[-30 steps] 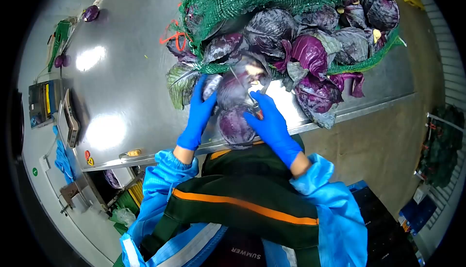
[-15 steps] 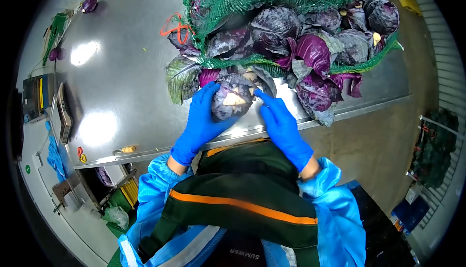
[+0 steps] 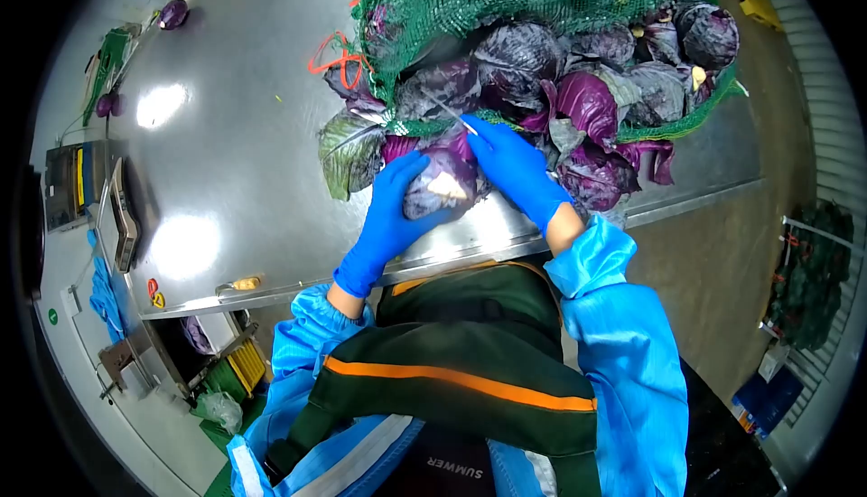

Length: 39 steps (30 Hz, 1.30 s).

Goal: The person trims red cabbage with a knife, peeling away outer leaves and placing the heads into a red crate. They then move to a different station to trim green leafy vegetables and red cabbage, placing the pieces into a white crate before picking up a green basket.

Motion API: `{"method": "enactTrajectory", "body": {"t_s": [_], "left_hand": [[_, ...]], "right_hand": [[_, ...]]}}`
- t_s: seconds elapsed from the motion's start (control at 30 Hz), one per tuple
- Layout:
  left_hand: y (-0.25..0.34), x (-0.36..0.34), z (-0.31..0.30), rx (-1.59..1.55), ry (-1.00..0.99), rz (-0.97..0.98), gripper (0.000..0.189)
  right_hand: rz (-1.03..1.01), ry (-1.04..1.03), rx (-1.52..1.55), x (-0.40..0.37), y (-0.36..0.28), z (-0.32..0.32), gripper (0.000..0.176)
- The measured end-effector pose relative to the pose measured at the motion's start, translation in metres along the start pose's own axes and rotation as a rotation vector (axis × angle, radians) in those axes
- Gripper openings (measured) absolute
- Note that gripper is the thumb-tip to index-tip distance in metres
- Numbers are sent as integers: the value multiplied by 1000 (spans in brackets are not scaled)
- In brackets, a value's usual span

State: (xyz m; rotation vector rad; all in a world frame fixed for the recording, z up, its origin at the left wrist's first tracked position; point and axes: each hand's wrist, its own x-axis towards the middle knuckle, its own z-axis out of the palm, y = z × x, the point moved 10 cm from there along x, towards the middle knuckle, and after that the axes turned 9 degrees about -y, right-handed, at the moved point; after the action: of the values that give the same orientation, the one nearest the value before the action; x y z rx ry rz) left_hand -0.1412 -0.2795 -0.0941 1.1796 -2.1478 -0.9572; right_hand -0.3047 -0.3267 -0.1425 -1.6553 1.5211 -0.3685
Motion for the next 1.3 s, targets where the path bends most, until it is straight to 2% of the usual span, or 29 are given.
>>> {"method": "enactTrajectory", "body": {"t_s": [0.03, 0.07, 0.13, 0.17, 0.23, 0.3, 0.37, 0.43, 0.5, 0.57, 0.6, 0.63, 0.7, 0.77, 0.83, 0.9, 0.93, 0.97, 1.03, 1.07, 1.1, 1.17, 1.2, 1.27, 1.3], "left_hand": [[-2, -4, 0, -23, -4, 5, 74], [-10, -8, 0, -144, 7, -9, 74], [-22, -19, -4, -306, -39, -45, 73], [-12, -17, -10, -250, -56, -30, 72], [5, -17, -18, -132, -92, -4, 69], [-6, -14, -13, -98, -62, -62, 60], [-25, -12, -3, -191, -89, -110, 54], [-23, -9, 6, -139, -112, -48, 49], [-7, -1, 11, -30, -147, -5, 49], [6, 16, 6, 59, -24, 33, 54], [16, 24, 3, 59, 11, 16, 57], [19, 29, 1, 58, 48, -6, 59], [-1, 31, 10, 37, 7, -73, 67], [-3, 31, 9, 44, 19, -77, 71], [-3, 34, 12, 43, 24, -80, 83], [-2, 38, 18, 57, 31, -94, 89], [-12, 40, 24, -32, -6, -175, 95], [-17, 39, 26, -91, -12, -187, 94], [-27, 38, 23, -192, -19, -200, 94], [-47, 30, 28, -605, 22, -381, 91], [-58, 24, 30, -657, 41, -467, 86], [-79, 9, 38, -767, 69, -642, 78], [-85, -3, 45, -956, 110, -792, 69], [-32, 20, 7, -238, 88, -272, 68], [6, 25, 3, 115, 77, -8, 68]], "right_hand": [[62, -22, -13, -1, 8, 6, 36], [-39, 96, 54, -5, -6, 0, 31], [-41, 33, 6, -9, -15, 2, 28], [-46, 3, -18, -10, -27, -1, 27], [-193, 40, -122, -18, -58, -6, 21], [-284, 93, -211, -19, -77, -14, 21], [-221, 178, -24, -20, -74, -34, 22], [-123, 282, 73, -12, -58, -55, 22], [-187, 273, 95, -13, -63, -56, 23], [-192, 227, 115, -11, -66, -58, 23], [-187, 267, 123, -10, -67, -65, 23], [-214, 405, 197, -13, -67, -88, 23], [38, 540, 751, -16, -29, -129, 30], [85, 571, 683, -21, -15, -152, 40], [-64, 500, 462, -35, -22, -132, 44], [-38, 367, 364, -50, -21, -76, 47], [-46, 313, 368, -52, -29, -56, 47], [-113, 345, 313, -53, -31, -45, 48], [-2, 356, 463, -47, 2, -31, 47], [13, 341, 587, -47, 4, -32, 46], [33, 326, 711, -50, 3, -33, 44], [71, 298, 583, -55, 0, -35, 44], [88, 298, 491, -57, 5, -32, 44], [133, 306, 317, -58, 12, -25, 45], [150, 295, 356, -58, 16, -22, 44]]}}
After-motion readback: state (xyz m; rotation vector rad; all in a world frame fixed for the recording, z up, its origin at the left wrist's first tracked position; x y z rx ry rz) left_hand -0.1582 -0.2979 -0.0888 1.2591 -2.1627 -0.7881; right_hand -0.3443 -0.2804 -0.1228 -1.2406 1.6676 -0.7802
